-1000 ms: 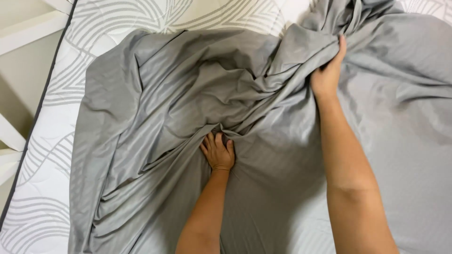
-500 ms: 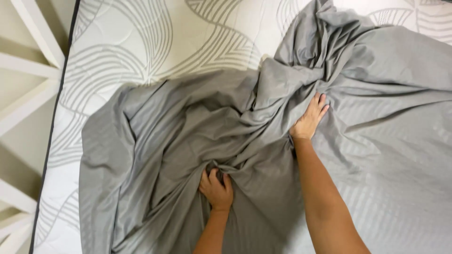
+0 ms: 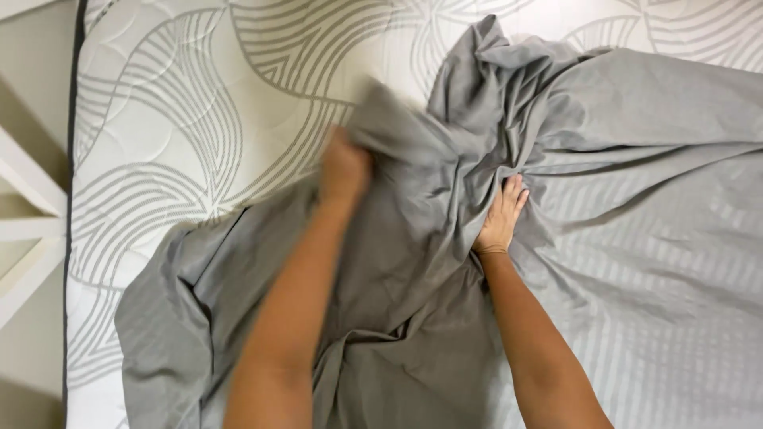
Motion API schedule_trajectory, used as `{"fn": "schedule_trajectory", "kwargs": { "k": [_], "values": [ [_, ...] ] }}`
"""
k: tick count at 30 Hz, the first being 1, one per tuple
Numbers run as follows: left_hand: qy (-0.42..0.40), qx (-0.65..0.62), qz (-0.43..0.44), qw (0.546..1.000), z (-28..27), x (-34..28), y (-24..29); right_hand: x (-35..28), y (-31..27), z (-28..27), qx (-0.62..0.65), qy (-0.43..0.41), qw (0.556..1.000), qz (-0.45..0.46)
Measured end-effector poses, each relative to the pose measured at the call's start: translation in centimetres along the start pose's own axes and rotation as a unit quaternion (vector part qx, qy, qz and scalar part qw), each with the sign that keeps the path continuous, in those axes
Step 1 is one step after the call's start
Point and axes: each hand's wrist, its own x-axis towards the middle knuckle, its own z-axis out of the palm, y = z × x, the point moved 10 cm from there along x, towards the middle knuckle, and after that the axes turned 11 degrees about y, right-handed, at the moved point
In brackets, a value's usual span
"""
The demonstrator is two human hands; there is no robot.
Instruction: The person spreads a gray fitted sheet over a mattress, starting from one corner and working around the bed to tuck the elasticized edges under the mattress. They smooth the fabric and adjust the sheet to ensure it is properly fitted across the entire surface.
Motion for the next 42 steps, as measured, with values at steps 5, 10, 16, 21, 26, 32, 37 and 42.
{"fn": "schedule_trajectory", "kwargs": {
  "k": [5, 10, 16, 21, 26, 32, 37, 42],
  "values": [
    [0.405, -0.142, 0.041, 0.902, -19.6, 14.7, -16.2, 0.4, -1.5, -1.1, 0.036, 0.008, 0.999, 0.003],
    [0.257, -0.118, 0.024, 0.959, -15.5, 11.2, -1.6, 0.2, -1.3, -0.9, 0.019, 0.000, 1.000, 0.007],
    [-0.111, -0.099, 0.057, 0.987, 6.5, -2.2, 19.7, 0.5, -1.5, -1.1, -0.006, -0.017, 1.000, 0.014],
    [-0.145, 0.019, 0.044, 0.988, 12.0, -4.4, 21.2, -0.2, -0.3, -0.2, -0.027, -0.032, 0.999, 0.024],
    [-0.046, -0.020, 0.152, 0.987, 12.2, -3.4, 20.9, 0.1, -0.5, 0.0, -0.014, -0.054, 0.998, 0.027],
    [0.004, -0.001, 0.176, 0.984, 12.6, -3.7, 20.5, -0.1, -0.4, 0.3, -0.013, -0.040, 0.999, 0.014],
    [0.033, 0.033, 0.181, 0.982, 13.5, -2.7, 19.6, 0.9, -1.0, 0.7, -0.015, -0.067, 0.998, 0.014],
    [0.074, 0.044, 0.184, 0.979, 13.2, -2.8, 19.5, 6.1, 0.8, -2.4, 0.100, -0.126, 0.987, -0.023]
  ]
}}
